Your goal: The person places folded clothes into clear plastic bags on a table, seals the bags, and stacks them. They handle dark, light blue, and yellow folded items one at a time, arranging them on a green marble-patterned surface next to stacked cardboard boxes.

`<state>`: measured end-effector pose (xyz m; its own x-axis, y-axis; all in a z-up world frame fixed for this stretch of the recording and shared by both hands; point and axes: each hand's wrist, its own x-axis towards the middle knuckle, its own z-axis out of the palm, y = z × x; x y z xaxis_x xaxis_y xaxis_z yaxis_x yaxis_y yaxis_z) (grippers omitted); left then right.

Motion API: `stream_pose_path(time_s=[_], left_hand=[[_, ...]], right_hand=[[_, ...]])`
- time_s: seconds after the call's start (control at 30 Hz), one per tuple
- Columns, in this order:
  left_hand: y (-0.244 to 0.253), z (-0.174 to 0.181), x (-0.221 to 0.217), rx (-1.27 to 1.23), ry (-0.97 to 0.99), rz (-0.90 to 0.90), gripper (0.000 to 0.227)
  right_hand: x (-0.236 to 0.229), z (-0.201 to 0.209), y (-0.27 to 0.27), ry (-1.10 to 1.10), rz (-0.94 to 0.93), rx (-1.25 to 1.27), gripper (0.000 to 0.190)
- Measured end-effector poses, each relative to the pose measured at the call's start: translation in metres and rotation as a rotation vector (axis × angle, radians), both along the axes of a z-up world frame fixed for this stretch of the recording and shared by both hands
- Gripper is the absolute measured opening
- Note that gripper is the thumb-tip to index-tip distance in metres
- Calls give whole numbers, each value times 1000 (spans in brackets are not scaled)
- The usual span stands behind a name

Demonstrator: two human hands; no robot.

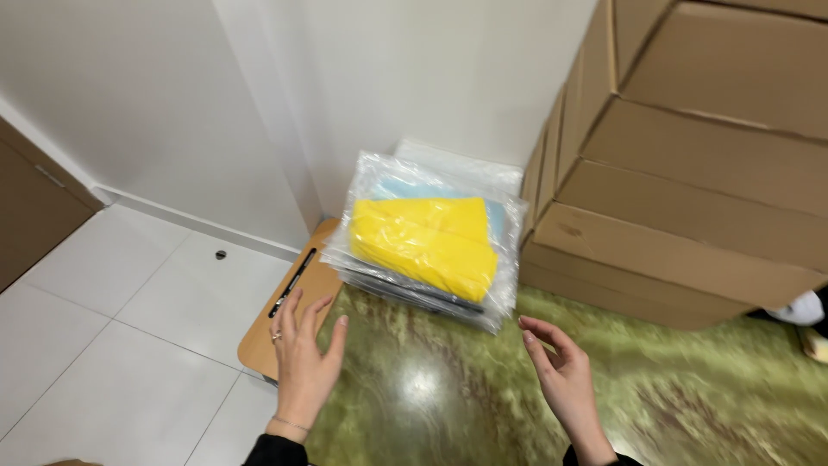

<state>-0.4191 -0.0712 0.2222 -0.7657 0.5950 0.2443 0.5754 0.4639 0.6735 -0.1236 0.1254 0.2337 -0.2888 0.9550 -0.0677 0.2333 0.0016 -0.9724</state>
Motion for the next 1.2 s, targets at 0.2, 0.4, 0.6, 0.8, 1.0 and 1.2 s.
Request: stream_pose_path(time_s=[0.2, 0.4, 0.6, 0.8, 1.0, 1.2], left_hand=[[22, 8, -131, 178, -80, -39, 25], [153, -28, -314, 71, -263, -175, 22], [343, -125, -390, -59, -422, -399, 25], [433, -171, -367, -465, -591, -392, 41], [465, -182, -341, -597, -400, -415, 42], [500, -232, -346, -552, 303, -570, 28]], right_hand=[[-76, 39, 24, -49, 125, 112, 25], [-191, 75, 76, 21, 27, 118, 23], [-297, 100, 126, -118, -82, -63, 31], [-316, 100, 154, -170, -262, -87, 30], [-317, 88, 177, -231, -340, -109, 28], [-314, 83, 185, -207, -368, -94, 29]])
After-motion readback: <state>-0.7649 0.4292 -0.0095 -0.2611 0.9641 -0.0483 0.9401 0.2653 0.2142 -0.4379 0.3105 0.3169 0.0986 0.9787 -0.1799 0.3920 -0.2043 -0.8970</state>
